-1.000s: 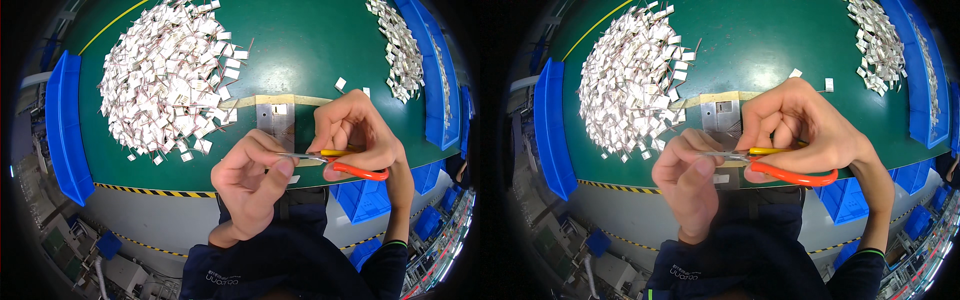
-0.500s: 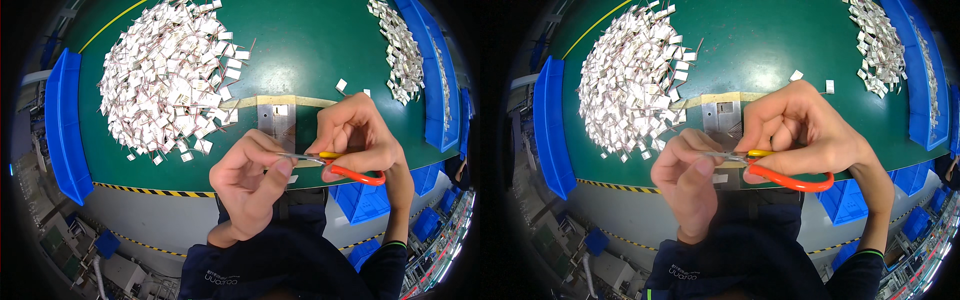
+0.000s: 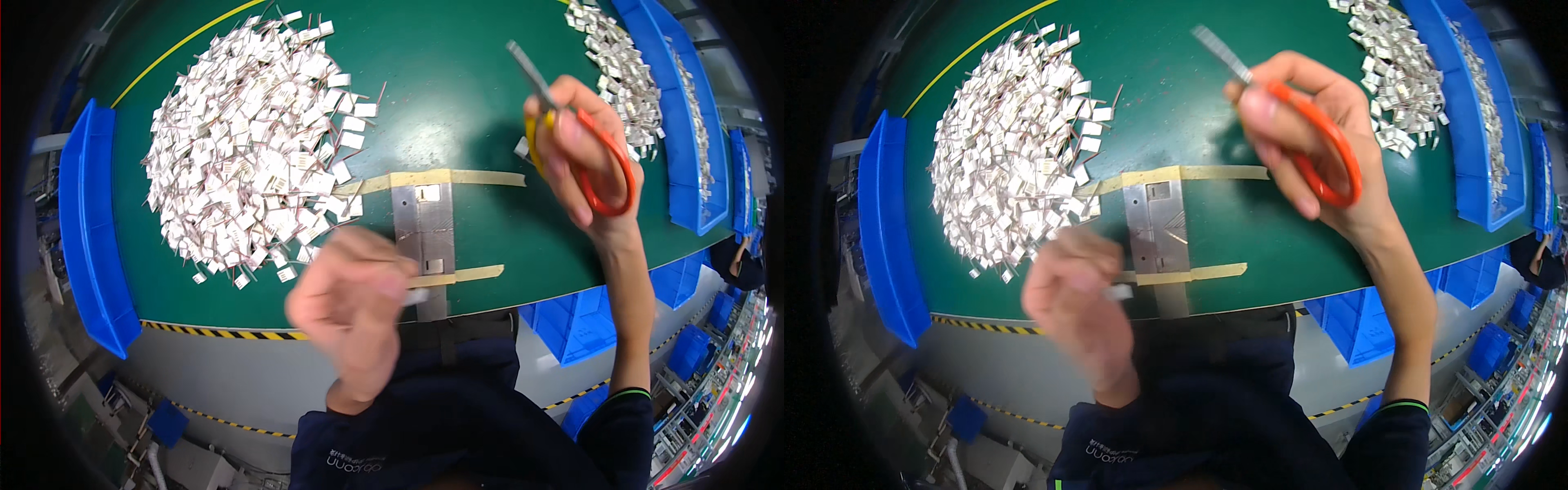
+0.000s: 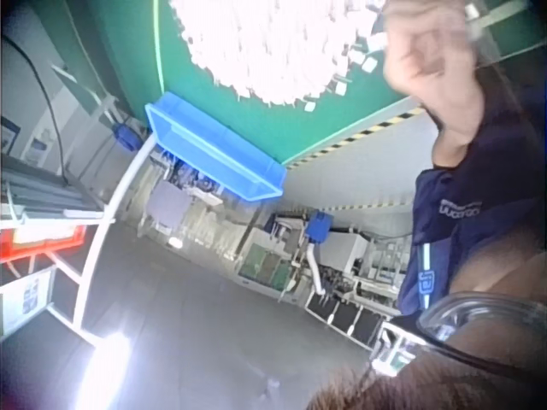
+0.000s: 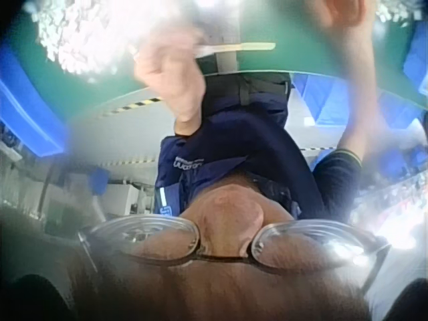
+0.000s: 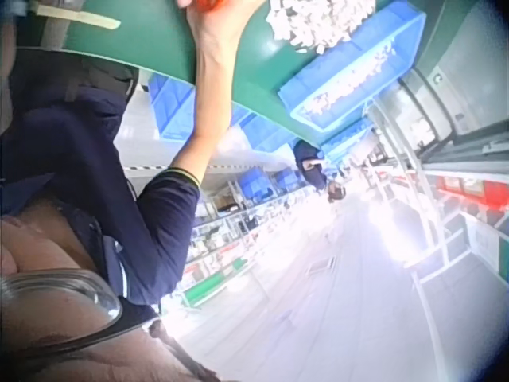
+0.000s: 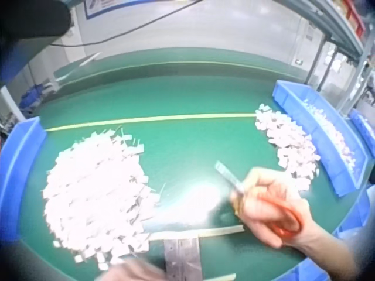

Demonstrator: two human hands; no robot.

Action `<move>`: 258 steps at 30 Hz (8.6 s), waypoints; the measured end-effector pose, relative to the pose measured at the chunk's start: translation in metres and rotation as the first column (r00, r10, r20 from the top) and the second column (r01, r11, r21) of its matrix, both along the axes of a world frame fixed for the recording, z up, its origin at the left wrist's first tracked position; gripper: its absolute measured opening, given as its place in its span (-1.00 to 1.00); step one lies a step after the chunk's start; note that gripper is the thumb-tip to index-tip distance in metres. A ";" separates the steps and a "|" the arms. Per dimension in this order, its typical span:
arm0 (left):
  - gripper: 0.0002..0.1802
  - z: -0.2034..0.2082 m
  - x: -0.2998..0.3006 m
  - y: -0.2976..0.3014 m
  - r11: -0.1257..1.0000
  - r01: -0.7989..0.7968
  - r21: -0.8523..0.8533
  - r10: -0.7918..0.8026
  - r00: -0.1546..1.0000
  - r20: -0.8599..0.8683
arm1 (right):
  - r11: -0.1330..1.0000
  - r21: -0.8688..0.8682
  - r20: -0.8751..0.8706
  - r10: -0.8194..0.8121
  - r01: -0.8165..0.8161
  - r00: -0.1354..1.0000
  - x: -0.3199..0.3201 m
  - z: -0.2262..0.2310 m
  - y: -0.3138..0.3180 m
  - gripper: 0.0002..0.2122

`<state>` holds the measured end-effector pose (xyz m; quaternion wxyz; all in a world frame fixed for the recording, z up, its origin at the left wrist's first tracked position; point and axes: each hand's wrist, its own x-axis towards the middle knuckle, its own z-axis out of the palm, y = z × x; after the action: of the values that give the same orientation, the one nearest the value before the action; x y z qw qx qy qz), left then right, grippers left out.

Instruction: The person trims wires on small electronic components by aligning each piece against a metal fixture on the workbench, cutting the wires with scissors, and placing the finished components into a pile.

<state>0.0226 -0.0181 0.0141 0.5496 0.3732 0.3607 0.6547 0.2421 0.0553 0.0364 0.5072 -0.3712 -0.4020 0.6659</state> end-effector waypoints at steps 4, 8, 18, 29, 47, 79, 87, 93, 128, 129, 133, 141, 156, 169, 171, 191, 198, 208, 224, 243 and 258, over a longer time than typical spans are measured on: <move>-0.71 0.011 -0.021 0.010 0.896 -0.411 0.166 0.424 0.688 -0.588 | 0.946 0.128 0.206 -0.321 0.299 0.925 0.004 0.003 0.010 -0.76; -0.48 0.023 -0.048 0.017 0.942 -0.183 0.280 0.327 0.336 -0.883 | 0.846 0.356 0.512 -0.531 0.396 0.675 0.006 0.007 0.009 -0.69; -0.72 0.001 -0.067 0.007 0.979 -0.065 0.194 0.183 0.704 -0.687 | 0.953 0.160 0.854 -0.264 0.257 0.448 -0.015 -0.006 -0.017 -0.62; -0.81 0.010 -0.055 0.010 0.947 0.260 0.187 -0.082 0.763 -0.641 | 0.910 0.150 0.722 -0.368 0.386 0.586 -0.049 0.033 -0.045 -0.68; -0.73 -0.002 -0.038 0.012 0.930 0.327 0.170 -0.170 0.791 -0.587 | 0.985 -0.169 0.450 0.107 -0.033 0.886 -0.059 0.024 -0.034 -0.74; -0.78 -0.013 -0.021 0.024 0.863 0.394 0.317 0.191 0.326 -0.926 | 0.997 -0.068 0.518 0.072 -0.043 0.852 -0.050 -0.017 -0.005 -0.75; -0.80 -0.014 -0.026 0.023 0.864 0.384 0.326 0.180 0.369 -0.912 | 0.991 -0.112 0.472 0.114 -0.069 0.874 -0.054 -0.013 -0.001 -0.76; -0.75 -0.020 -0.029 0.021 0.854 0.379 0.356 0.195 0.401 -0.895 | 0.991 -0.073 0.518 0.135 -0.114 0.845 -0.054 -0.013 -0.001 -0.75; -0.84 -0.020 -0.024 0.015 0.774 0.403 0.488 0.358 0.356 -0.863 | 0.662 -0.544 0.187 0.694 -0.515 0.695 -0.019 0.001 0.014 -0.90; -0.84 -0.020 -0.024 0.015 0.776 0.394 0.492 0.364 0.358 -0.860 | 0.659 -0.563 0.192 0.691 -0.499 0.697 -0.020 0.000 0.014 -0.89; -0.86 -0.021 -0.024 0.015 0.772 0.393 0.500 0.357 0.383 -0.852 | 0.661 -0.523 0.209 0.712 -0.539 0.670 -0.020 -0.002 0.015 -0.87; -0.88 -0.022 -0.025 0.014 0.765 0.410 0.496 0.353 0.378 -0.856 | 0.682 -0.543 0.228 0.682 -0.490 0.695 -0.019 0.004 0.013 -0.93; -0.88 -0.022 -0.024 0.014 0.731 0.406 0.548 0.400 0.395 -0.827 | 0.682 -0.509 0.367 0.724 -0.526 0.584 -0.023 0.008 0.011 -0.90; -0.89 -0.022 -0.024 0.013 0.734 0.392 0.554 0.407 0.399 -0.822 | 0.710 -0.468 0.286 0.685 -0.526 0.670 -0.026 0.006 0.010 -0.92; -0.89 -0.022 -0.024 0.012 0.734 0.393 0.553 0.408 0.396 -0.823 | 0.703 -0.497 0.317 0.693 -0.509 0.648 -0.025 0.007 0.010 -0.93; -0.74 -0.012 -0.020 0.015 0.721 0.174 0.670 0.588 0.358 -0.726 | 0.891 -0.277 0.233 0.426 -0.360 0.874 -0.051 0.013 -0.018 -0.65; -0.79 0.001 -0.006 0.004 0.998 -0.041 0.057 0.066 0.838 -0.542 | 0.940 -0.184 0.233 0.327 -0.288 0.916 -0.045 0.006 -0.017 -0.63; -0.86 -0.003 0.008 0.005 0.989 -0.015 -0.144 -0.009 0.986 -0.167 | 0.977 -0.112 0.160 0.199 -0.183 0.967 -0.044 0.008 -0.028 -0.62; -0.94 0.004 0.003 0.009 0.992 -0.055 -0.116 0.018 0.954 -0.298 | 0.975 0.043 0.383 0.184 -0.217 0.905 -0.046 -0.003 -0.035 -0.70; -0.86 0.004 0.004 0.008 0.986 0.026 -0.167 -0.058 0.980 -0.192 | 0.966 -0.153 0.193 0.234 -0.206 0.953 -0.045 0.000 -0.031 -0.63; -0.85 0.001 0.021 0.000 0.976 -0.046 -0.212 0.048 0.999 0.007 | 0.981 -0.169 0.084 0.107 -0.092 0.991 -0.050 0.001 -0.035 -0.63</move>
<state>0.0440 -0.0180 0.0150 0.5728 0.2999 0.4339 0.6275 0.1923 0.0199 0.0371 0.4218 -0.4216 -0.3867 0.7034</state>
